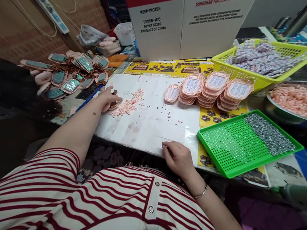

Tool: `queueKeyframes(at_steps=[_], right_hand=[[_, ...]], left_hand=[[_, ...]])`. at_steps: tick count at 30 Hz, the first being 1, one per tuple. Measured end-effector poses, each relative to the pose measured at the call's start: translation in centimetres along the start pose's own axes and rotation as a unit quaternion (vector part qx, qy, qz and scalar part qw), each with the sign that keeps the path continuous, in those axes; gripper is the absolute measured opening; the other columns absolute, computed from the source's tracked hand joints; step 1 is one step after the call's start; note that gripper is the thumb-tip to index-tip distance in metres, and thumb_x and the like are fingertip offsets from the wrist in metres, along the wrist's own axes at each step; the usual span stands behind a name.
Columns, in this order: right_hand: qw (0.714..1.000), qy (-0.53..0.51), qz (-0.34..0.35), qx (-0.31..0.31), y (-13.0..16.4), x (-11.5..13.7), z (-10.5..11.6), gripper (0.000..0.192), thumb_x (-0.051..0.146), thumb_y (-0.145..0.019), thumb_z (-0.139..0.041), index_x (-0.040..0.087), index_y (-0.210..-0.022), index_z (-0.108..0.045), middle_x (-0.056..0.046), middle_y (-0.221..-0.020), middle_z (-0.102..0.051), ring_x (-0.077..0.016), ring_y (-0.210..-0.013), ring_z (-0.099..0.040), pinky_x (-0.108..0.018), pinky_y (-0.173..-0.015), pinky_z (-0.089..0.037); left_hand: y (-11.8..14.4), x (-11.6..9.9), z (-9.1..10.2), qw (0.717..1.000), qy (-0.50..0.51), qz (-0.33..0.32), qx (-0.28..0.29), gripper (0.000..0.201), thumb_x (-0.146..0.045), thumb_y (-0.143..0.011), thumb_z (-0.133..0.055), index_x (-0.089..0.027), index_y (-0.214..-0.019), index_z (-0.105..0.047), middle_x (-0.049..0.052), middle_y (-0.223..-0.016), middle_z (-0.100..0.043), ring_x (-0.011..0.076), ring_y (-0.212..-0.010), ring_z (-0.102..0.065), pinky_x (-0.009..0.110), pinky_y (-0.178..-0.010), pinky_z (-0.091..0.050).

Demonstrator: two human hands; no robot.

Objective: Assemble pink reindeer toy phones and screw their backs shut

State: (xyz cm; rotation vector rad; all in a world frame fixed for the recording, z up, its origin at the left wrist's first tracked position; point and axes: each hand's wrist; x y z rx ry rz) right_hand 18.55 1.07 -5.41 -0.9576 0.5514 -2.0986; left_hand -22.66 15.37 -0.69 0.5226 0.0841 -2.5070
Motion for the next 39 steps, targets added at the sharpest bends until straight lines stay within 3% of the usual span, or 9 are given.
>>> queueKeyframes(at_steps=[3, 8, 12, 21, 24, 27, 31, 35, 39], right_hand=[[1.0, 0.002, 0.001, 0.003, -0.1, 0.0, 0.0, 0.01, 0.013, -0.093, -0.06, 0.016, -0.097, -0.069, -0.008, -0.08, -0.078, -0.0183, -0.068, -0.073, -0.028, -0.063, -0.058], [1.0, 0.007, 0.002, 0.012, -0.4, 0.0, 0.0, 0.01, 0.014, -0.093, -0.06, 0.016, -0.098, -0.069, -0.008, -0.079, -0.077, -0.0183, -0.068, -0.072, -0.029, -0.063, -0.057], [0.999, 0.028, -0.006, 0.023, -0.6, 0.0, -0.1, 0.01, 0.016, -0.094, -0.06, 0.017, -0.097, -0.069, -0.008, -0.078, -0.077, -0.0189, -0.066, -0.071, -0.03, -0.062, -0.057], [0.999, 0.019, -0.012, 0.025, -0.3, 0.3, 0.1, 0.01, 0.014, -0.093, -0.06, 0.017, -0.097, -0.068, -0.008, -0.08, -0.078, -0.0183, -0.069, -0.072, -0.029, -0.064, -0.057], [0.999, 0.01, -0.017, 0.027, -0.4, 0.2, 0.0, 0.011, 0.014, -0.093, -0.06, 0.017, -0.098, -0.069, -0.008, -0.081, -0.078, -0.0181, -0.069, -0.072, -0.029, -0.064, -0.057], [0.999, 0.007, -0.038, 0.038, -0.3, 0.5, -0.1, 0.012, 0.016, -0.094, -0.059, 0.017, -0.097, -0.07, -0.008, -0.079, -0.077, -0.0186, -0.069, -0.071, -0.03, -0.065, -0.055], [0.989, -0.023, -0.114, 0.086, -0.3, 1.3, 0.2, 0.017, 0.022, -0.095, -0.056, 0.018, -0.095, -0.073, -0.008, -0.079, -0.077, -0.0188, -0.073, -0.071, -0.032, -0.07, -0.055], [0.968, -0.089, -0.18, 0.148, -1.2, 1.1, 1.9, 0.019, 0.027, -0.095, -0.057, 0.021, -0.096, -0.075, -0.004, -0.085, -0.079, -0.0144, -0.072, -0.07, -0.027, -0.068, -0.055], [0.96, -0.126, -0.24, 0.069, -3.7, -0.3, 5.2, 0.021, 0.033, -0.092, -0.063, 0.019, -0.103, -0.076, -0.005, -0.086, -0.077, -0.0126, -0.069, -0.065, -0.027, -0.065, -0.053]], left_hand=[[0.7, 1.6, -0.5, 0.999, 0.027, 0.034, -0.021, 0.116, -0.066, -0.058, -0.084, -0.02, -0.155, -0.042, 0.024, -0.167, -0.02, 0.0507, -0.147, -0.033, 0.06, -0.114, -0.037], [1.5, 3.6, -1.1, 0.995, 0.093, 0.022, -0.027, 0.108, -0.052, -0.058, -0.089, -0.018, -0.151, -0.048, 0.023, -0.152, -0.048, 0.0468, -0.144, -0.041, 0.056, -0.119, -0.031], [0.9, 2.7, -2.2, 0.979, 0.198, -0.007, -0.046, 0.105, -0.036, -0.053, -0.093, -0.02, -0.148, -0.052, 0.016, -0.154, -0.049, 0.0399, -0.144, -0.043, 0.046, -0.122, -0.032], [1.0, 1.3, 0.0, 0.852, 0.515, 0.002, -0.095, 0.065, -0.049, -0.082, -0.077, -0.013, -0.132, -0.057, 0.008, -0.122, -0.068, 0.0194, -0.112, -0.064, 0.038, -0.102, -0.051], [3.9, 1.4, 1.7, 0.777, 0.628, -0.028, -0.04, 0.056, -0.065, -0.093, -0.051, -0.016, -0.116, -0.064, 0.007, -0.104, -0.072, 0.0178, -0.096, -0.067, 0.038, -0.091, -0.057], [8.7, 0.0, 1.7, 0.629, 0.77, -0.062, 0.088, 0.059, -0.068, -0.091, -0.052, -0.015, -0.111, -0.069, 0.014, -0.108, -0.075, 0.026, -0.106, -0.068, 0.038, -0.083, -0.06], [15.4, -3.5, -1.0, 0.62, 0.742, -0.057, 0.248, 0.064, -0.068, -0.091, -0.056, -0.017, -0.128, -0.067, 0.014, -0.138, -0.067, 0.038, -0.13, -0.059, 0.043, -0.085, -0.062], [20.0, -6.5, -4.1, 0.603, 0.718, -0.03, 0.347, 0.065, -0.064, -0.086, -0.065, -0.013, -0.126, -0.067, 0.019, -0.135, -0.068, 0.0403, -0.132, -0.059, 0.051, -0.101, -0.057], [22.1, -7.6, -5.6, 0.579, 0.713, 0.011, 0.396, 0.059, -0.05, -0.085, -0.069, -0.011, -0.128, -0.065, 0.022, -0.133, -0.068, 0.0373, -0.123, -0.066, 0.047, -0.096, -0.06]])
Point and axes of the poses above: each hand's wrist, its own y-axis away from the middle knuckle, its own z-axis out of the back of the hand, x = y × z
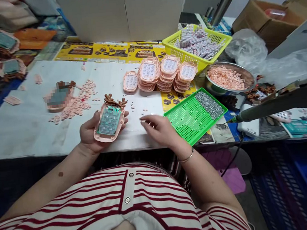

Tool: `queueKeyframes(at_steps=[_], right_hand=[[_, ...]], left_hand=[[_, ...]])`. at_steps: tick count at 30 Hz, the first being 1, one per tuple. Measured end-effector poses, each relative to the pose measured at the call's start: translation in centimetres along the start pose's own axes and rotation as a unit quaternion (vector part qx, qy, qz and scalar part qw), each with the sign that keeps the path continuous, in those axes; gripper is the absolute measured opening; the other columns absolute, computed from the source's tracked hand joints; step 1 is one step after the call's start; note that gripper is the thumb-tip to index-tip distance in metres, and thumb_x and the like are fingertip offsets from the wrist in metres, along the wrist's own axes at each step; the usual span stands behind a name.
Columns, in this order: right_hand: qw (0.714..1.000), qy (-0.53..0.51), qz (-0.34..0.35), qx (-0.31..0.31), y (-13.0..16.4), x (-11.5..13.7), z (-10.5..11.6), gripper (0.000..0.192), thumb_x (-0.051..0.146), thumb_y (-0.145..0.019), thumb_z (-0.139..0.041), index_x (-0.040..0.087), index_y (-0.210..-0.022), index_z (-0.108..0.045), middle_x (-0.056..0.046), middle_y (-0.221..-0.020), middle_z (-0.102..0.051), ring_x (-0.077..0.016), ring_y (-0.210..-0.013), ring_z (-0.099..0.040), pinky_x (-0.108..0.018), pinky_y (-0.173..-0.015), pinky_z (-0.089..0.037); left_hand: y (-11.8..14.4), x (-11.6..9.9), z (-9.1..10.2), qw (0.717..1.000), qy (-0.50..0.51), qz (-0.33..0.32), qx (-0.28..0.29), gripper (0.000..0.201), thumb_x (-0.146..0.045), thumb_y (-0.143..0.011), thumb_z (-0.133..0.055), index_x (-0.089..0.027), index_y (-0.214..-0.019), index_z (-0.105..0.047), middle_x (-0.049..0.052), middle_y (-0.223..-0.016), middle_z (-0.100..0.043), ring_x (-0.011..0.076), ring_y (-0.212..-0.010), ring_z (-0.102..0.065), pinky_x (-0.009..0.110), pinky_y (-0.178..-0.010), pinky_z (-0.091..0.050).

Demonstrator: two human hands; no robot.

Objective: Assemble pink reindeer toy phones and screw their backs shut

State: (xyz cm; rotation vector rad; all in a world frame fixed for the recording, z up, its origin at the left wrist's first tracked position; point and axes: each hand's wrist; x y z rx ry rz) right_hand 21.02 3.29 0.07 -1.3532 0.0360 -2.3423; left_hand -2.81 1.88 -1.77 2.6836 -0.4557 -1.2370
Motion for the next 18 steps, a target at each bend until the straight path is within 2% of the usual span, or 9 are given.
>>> queueKeyframes(at_steps=[3, 5, 8, 10, 12, 15, 18], right_hand=[[0.992, -0.05, -0.026, -0.111, -2.2, 0.7, 2.2, 0.022, 0.038, -0.089, -0.069, 0.02, -0.101, -0.075, -0.003, -0.084, -0.073, -0.0129, -0.071, -0.064, -0.028, -0.064, -0.053], [0.984, -0.1, -0.048, -0.137, -3.4, 1.2, 2.5, 0.024, 0.041, -0.087, -0.072, 0.021, -0.1, -0.075, -0.002, -0.083, -0.071, -0.0124, -0.07, -0.064, -0.028, -0.063, -0.054], [0.976, -0.169, -0.084, -0.109, -4.5, 1.9, 0.8, 0.03, 0.043, -0.083, -0.078, 0.022, -0.104, -0.074, -0.002, -0.092, -0.073, -0.0116, -0.076, -0.065, -0.028, -0.069, -0.056], [0.968, -0.208, -0.12, -0.073, -4.8, 2.3, -0.9, 0.037, 0.044, -0.079, -0.081, 0.022, -0.107, -0.073, -0.004, -0.103, -0.074, -0.0122, -0.085, -0.066, -0.029, -0.076, -0.057], [0.953, -0.252, -0.169, -0.025, -5.0, 2.4, -2.6, 0.041, 0.047, -0.077, -0.083, 0.02, -0.107, -0.072, -0.005, -0.106, -0.074, -0.013, -0.088, -0.066, -0.029, -0.077, -0.057], [0.916, -0.32, -0.238, 0.043, -5.2, 2.2, -4.1, 0.042, 0.05, -0.073, -0.084, 0.02, -0.099, -0.072, -0.003, -0.091, -0.074, -0.0118, -0.074, -0.062, -0.025, -0.06, -0.052], [0.897, -0.357, -0.256, 0.047, -5.2, 2.0, -4.5, 0.038, 0.045, -0.067, -0.088, 0.02, -0.088, -0.069, 0.002, -0.079, -0.068, -0.0089, -0.065, -0.057, -0.022, -0.054, -0.043]], left_hand=[[0.5, 0.4, -0.1, 0.999, 0.028, 0.026, 0.036, 0.061, -0.036, -0.082, -0.07, -0.014, -0.137, -0.059, 0.022, -0.135, -0.067, 0.037, -0.109, -0.072, 0.045, -0.075, -0.065], [0.8, 0.4, 0.1, 0.996, 0.042, 0.05, 0.062, 0.067, -0.031, -0.079, -0.069, -0.018, -0.143, -0.054, 0.021, -0.133, -0.068, 0.037, -0.102, -0.074, 0.045, -0.065, -0.065], [0.9, 0.4, 0.5, 0.989, 0.054, 0.093, 0.102, 0.074, -0.028, -0.076, -0.069, -0.021, -0.147, -0.048, 0.02, -0.128, -0.069, 0.0376, -0.098, -0.075, 0.045, -0.062, -0.065], [0.7, 0.5, 0.9, 0.983, 0.062, 0.115, 0.128, 0.074, -0.028, -0.076, -0.07, -0.021, -0.146, -0.047, 0.02, -0.123, -0.071, 0.0382, -0.096, -0.075, 0.044, -0.059, -0.065], [0.5, 0.6, 1.1, 0.978, 0.072, 0.131, 0.149, 0.071, -0.028, -0.076, -0.07, -0.02, -0.143, -0.049, 0.018, -0.115, -0.073, 0.0379, -0.094, -0.076, 0.043, -0.058, -0.065], [0.2, 0.6, 1.4, 0.966, 0.079, 0.165, 0.181, 0.061, -0.026, -0.075, -0.07, -0.018, -0.133, -0.054, 0.015, -0.104, -0.074, 0.0354, -0.087, -0.077, 0.04, -0.056, -0.065], [0.0, 0.5, 1.5, 0.954, 0.068, 0.203, 0.21, 0.053, -0.024, -0.077, -0.069, -0.017, -0.127, -0.055, 0.013, -0.094, -0.074, 0.0309, -0.076, -0.076, 0.035, -0.052, -0.063]])
Point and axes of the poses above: each hand's wrist, its own y-axis away from the middle knuckle, its own z-axis out of the back of the hand, x = y × z
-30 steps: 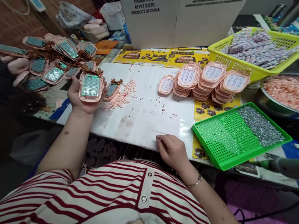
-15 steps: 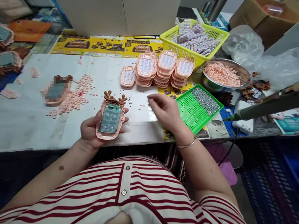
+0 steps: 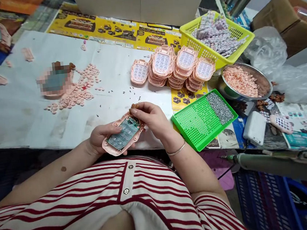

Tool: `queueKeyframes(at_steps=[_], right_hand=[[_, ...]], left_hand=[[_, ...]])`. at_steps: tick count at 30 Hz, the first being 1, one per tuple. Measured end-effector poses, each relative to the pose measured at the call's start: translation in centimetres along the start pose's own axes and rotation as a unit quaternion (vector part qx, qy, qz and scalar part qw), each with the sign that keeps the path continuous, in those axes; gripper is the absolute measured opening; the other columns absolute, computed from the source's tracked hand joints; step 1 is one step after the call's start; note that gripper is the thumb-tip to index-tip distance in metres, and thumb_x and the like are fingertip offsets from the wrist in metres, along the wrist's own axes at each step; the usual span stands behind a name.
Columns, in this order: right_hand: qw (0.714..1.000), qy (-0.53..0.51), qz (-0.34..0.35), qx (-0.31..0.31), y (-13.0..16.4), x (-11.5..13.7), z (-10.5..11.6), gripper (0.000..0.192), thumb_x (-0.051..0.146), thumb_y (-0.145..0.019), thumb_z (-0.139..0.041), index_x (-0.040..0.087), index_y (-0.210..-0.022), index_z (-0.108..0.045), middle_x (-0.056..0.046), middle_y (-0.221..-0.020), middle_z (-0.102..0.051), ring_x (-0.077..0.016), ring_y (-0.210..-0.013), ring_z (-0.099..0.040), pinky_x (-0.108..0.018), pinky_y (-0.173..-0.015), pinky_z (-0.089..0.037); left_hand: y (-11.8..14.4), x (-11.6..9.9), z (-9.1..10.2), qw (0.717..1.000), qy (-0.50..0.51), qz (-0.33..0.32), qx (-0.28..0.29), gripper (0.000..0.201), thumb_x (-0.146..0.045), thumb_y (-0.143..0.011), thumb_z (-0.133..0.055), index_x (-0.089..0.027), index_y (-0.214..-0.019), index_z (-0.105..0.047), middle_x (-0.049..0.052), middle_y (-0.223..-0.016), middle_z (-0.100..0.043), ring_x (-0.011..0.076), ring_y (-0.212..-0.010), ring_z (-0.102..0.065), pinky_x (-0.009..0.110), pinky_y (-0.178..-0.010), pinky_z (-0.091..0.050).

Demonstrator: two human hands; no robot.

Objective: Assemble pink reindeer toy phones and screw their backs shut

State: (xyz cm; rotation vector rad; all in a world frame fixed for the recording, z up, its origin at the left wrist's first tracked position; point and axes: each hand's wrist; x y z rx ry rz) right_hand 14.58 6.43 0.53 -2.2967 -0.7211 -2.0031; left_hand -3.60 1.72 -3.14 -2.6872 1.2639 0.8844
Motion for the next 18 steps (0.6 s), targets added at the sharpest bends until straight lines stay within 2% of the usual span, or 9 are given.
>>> queueKeyframes(at_steps=[4, 8, 9, 12, 14, 16, 18], right_hand=[[0.998, 0.03, 0.045, -0.027, 0.3, -0.2, -0.2, 0.036, 0.044, -0.068, -0.087, 0.021, -0.082, -0.063, 0.003, -0.078, -0.065, -0.0092, -0.067, -0.055, -0.024, -0.06, -0.046], [0.985, 0.097, 0.113, -0.087, 0.6, -0.2, -0.7, 0.034, 0.041, -0.068, -0.086, 0.022, -0.078, -0.061, 0.002, -0.083, -0.066, -0.0098, -0.072, -0.056, -0.026, -0.068, -0.049], [0.987, 0.083, 0.104, -0.085, 0.6, -0.3, -0.7, 0.034, 0.041, -0.067, -0.086, 0.022, -0.077, -0.061, 0.003, -0.081, -0.066, -0.0095, -0.069, -0.055, -0.025, -0.065, -0.048], [0.999, -0.001, 0.014, -0.033, 0.5, -0.5, -0.7, 0.036, 0.042, -0.064, -0.087, 0.021, -0.076, -0.061, 0.005, -0.068, -0.062, -0.0079, -0.057, -0.049, -0.022, -0.051, -0.037], [1.0, -0.024, -0.014, -0.014, 0.5, -0.5, -0.5, 0.037, 0.042, -0.062, -0.088, 0.02, -0.075, -0.062, 0.005, -0.066, -0.061, -0.0073, -0.054, -0.047, -0.022, -0.048, -0.033], [0.999, -0.025, 0.008, -0.018, 0.7, -0.3, -0.1, 0.039, 0.048, -0.064, -0.087, 0.02, -0.081, -0.065, 0.003, -0.073, -0.065, -0.0083, -0.059, -0.052, -0.023, -0.052, -0.039], [0.997, -0.015, 0.057, -0.042, 0.6, 0.0, 0.5, 0.043, 0.059, -0.073, -0.079, 0.022, -0.091, -0.067, -0.001, -0.087, -0.069, -0.0104, -0.07, -0.059, -0.025, -0.061, -0.048]], left_hand=[[-0.2, -0.1, -0.1, 1.0, -0.021, -0.003, -0.001, 0.051, -0.019, -0.075, -0.07, -0.017, -0.124, -0.056, 0.011, -0.089, -0.073, 0.0262, -0.069, -0.074, 0.028, -0.049, -0.059], [-0.3, -0.1, -0.4, 0.998, -0.053, -0.016, -0.006, 0.055, -0.018, -0.07, -0.075, -0.017, -0.122, -0.059, 0.007, -0.087, -0.071, 0.022, -0.065, -0.071, 0.027, -0.05, -0.059], [-0.3, -0.1, -0.4, 0.998, -0.059, -0.016, -0.006, 0.056, -0.019, -0.069, -0.075, -0.018, -0.123, -0.059, 0.007, -0.087, -0.071, 0.0219, -0.064, -0.071, 0.027, -0.05, -0.058], [-0.2, 0.1, -0.4, 0.997, -0.075, -0.009, -0.001, 0.059, -0.023, -0.07, -0.078, -0.018, -0.125, -0.058, 0.008, -0.087, -0.071, 0.0221, -0.064, -0.071, 0.025, -0.048, -0.056], [0.0, 0.3, -0.4, 0.997, -0.079, -0.01, 0.004, 0.06, -0.032, -0.072, -0.08, -0.017, -0.127, -0.058, 0.01, -0.086, -0.071, 0.0223, -0.064, -0.07, 0.024, -0.046, -0.054], [0.2, 0.4, -0.4, 0.997, -0.073, -0.022, 0.001, 0.069, -0.045, -0.073, -0.08, -0.016, -0.131, -0.057, 0.011, -0.087, -0.071, 0.0235, -0.063, -0.071, 0.025, -0.046, -0.054], [0.5, 0.3, -0.4, 0.997, -0.063, -0.045, -0.029, 0.077, -0.059, -0.074, -0.077, -0.018, -0.137, -0.056, 0.013, -0.093, -0.073, 0.0251, -0.065, -0.072, 0.028, -0.047, -0.055]])
Point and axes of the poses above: each hand's wrist, its own y-axis away from the middle knuckle, its own z-axis out of the back of the hand, x = y × z
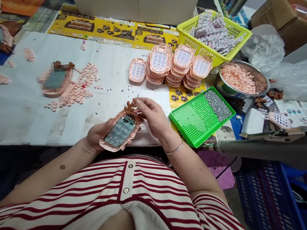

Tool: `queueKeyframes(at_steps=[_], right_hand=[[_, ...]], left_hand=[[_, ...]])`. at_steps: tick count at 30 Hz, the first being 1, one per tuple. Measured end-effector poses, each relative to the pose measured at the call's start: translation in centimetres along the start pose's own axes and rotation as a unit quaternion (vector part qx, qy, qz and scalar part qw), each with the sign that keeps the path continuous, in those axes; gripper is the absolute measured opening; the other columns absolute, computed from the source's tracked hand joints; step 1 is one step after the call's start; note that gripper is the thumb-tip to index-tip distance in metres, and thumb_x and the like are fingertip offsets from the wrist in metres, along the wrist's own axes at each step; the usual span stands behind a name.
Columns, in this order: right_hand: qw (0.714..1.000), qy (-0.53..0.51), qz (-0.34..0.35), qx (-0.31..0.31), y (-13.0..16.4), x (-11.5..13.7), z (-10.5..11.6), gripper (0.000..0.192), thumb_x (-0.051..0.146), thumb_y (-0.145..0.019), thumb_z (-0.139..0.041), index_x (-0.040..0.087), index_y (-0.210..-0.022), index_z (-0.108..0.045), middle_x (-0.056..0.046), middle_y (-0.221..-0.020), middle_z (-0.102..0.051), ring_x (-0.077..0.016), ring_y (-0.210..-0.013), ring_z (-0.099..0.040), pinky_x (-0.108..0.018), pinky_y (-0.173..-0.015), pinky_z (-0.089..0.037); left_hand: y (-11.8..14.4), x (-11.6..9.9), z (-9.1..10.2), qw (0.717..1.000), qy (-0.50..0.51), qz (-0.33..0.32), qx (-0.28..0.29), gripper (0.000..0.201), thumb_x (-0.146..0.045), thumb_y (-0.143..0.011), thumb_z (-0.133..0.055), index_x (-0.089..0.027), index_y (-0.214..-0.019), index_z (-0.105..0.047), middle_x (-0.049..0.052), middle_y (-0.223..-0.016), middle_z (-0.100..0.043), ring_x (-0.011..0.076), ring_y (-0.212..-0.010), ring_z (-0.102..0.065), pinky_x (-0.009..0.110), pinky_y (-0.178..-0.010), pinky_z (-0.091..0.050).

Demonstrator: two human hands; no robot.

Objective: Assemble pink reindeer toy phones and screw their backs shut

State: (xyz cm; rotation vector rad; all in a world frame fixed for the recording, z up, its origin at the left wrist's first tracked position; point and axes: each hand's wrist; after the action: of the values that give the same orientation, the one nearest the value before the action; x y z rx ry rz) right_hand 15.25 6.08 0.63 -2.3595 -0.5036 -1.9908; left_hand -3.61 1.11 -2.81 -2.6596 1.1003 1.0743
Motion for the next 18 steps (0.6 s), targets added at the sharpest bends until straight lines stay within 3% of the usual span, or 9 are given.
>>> queueKeyframes(at_steps=[2, 4, 6, 8, 11, 13, 15, 18], right_hand=[[0.994, 0.059, 0.072, -0.052, -0.8, 0.5, 0.6, 0.043, 0.063, -0.083, -0.067, 0.022, -0.098, -0.067, -0.002, -0.093, -0.07, -0.0121, -0.076, -0.062, -0.029, -0.07, -0.052], [0.965, 0.202, 0.144, -0.091, -2.3, 0.9, 0.9, 0.032, 0.053, -0.09, -0.064, 0.021, -0.093, -0.067, -0.002, -0.087, -0.068, -0.0139, -0.077, -0.061, -0.032, -0.075, -0.052], [0.899, 0.389, 0.183, -0.083, -4.3, 1.1, 0.4, 0.017, 0.036, -0.092, -0.064, 0.019, -0.091, -0.069, -0.005, -0.086, -0.068, -0.0171, -0.083, -0.062, -0.036, -0.082, -0.051], [0.816, 0.547, 0.179, -0.057, -6.7, 1.0, -0.6, 0.011, 0.02, -0.093, -0.06, 0.015, -0.097, -0.07, -0.011, -0.101, -0.069, -0.0215, -0.092, -0.063, -0.039, -0.085, -0.05], [0.716, 0.68, 0.151, -0.056, -9.8, 0.7, -2.3, 0.027, 0.001, -0.093, -0.046, 0.009, -0.107, -0.067, -0.022, -0.121, -0.064, -0.0243, -0.095, -0.064, -0.038, -0.079, -0.049], [0.687, 0.71, 0.141, -0.057, -11.3, 0.6, -2.9, 0.034, -0.006, -0.092, -0.039, 0.007, -0.105, -0.067, -0.024, -0.119, -0.063, -0.0239, -0.092, -0.065, -0.038, -0.076, -0.048], [0.678, 0.718, 0.147, -0.055, -11.9, 0.6, -3.0, 0.037, -0.006, -0.093, -0.034, 0.007, -0.104, -0.067, -0.024, -0.116, -0.064, -0.0246, -0.089, -0.065, -0.038, -0.074, -0.047], [0.654, 0.73, 0.192, -0.051, -10.9, 1.0, -2.8, 0.039, -0.003, -0.095, -0.03, 0.008, -0.108, -0.065, -0.025, -0.114, -0.065, -0.0248, -0.085, -0.063, -0.037, -0.068, -0.042]], left_hand=[[0.3, -0.4, 0.1, 0.998, 0.009, -0.026, -0.06, 0.081, -0.073, -0.077, -0.068, -0.019, -0.135, -0.058, 0.015, -0.102, -0.074, 0.0258, -0.067, -0.072, 0.032, -0.048, -0.056], [0.5, -0.9, 0.3, 0.99, 0.012, -0.062, -0.126, 0.089, -0.087, -0.078, -0.053, -0.017, -0.132, -0.062, 0.018, -0.108, -0.074, 0.0266, -0.07, -0.071, 0.034, -0.05, -0.056], [0.6, -1.4, 0.5, 0.979, 0.009, -0.102, -0.177, 0.097, -0.093, -0.077, -0.042, -0.016, -0.132, -0.063, 0.018, -0.11, -0.073, 0.0279, -0.074, -0.071, 0.035, -0.051, -0.056], [0.6, -1.7, 0.6, 0.97, 0.006, -0.133, -0.204, 0.099, -0.095, -0.077, -0.038, -0.017, -0.133, -0.063, 0.018, -0.111, -0.074, 0.0279, -0.077, -0.071, 0.034, -0.053, -0.055], [0.7, -1.8, 0.6, 0.965, 0.015, -0.152, -0.212, 0.098, -0.096, -0.076, -0.037, -0.017, -0.126, -0.067, 0.016, -0.109, -0.074, 0.0238, -0.072, -0.07, 0.033, -0.054, -0.056], [0.9, -1.9, 0.7, 0.964, 0.023, -0.158, -0.214, 0.097, -0.097, -0.075, -0.037, -0.017, -0.121, -0.069, 0.016, -0.107, -0.075, 0.0218, -0.07, -0.069, 0.032, -0.055, -0.056], [1.0, -2.1, 0.9, 0.961, 0.026, -0.162, -0.223, 0.097, -0.096, -0.075, -0.037, -0.017, -0.119, -0.069, 0.016, -0.106, -0.074, 0.0215, -0.07, -0.068, 0.032, -0.056, -0.056], [1.1, -2.6, 1.1, 0.957, 0.034, -0.171, -0.23, 0.096, -0.096, -0.076, -0.038, -0.016, -0.117, -0.07, 0.016, -0.106, -0.074, 0.0214, -0.07, -0.068, 0.033, -0.058, -0.056]])
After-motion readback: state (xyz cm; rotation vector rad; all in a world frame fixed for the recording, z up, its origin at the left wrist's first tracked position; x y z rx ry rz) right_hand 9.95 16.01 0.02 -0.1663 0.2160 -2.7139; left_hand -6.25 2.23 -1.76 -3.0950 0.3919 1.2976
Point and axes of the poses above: each hand's wrist, its own y-axis away from the middle knuckle, its own z-axis out of the back of the hand, x = y × z
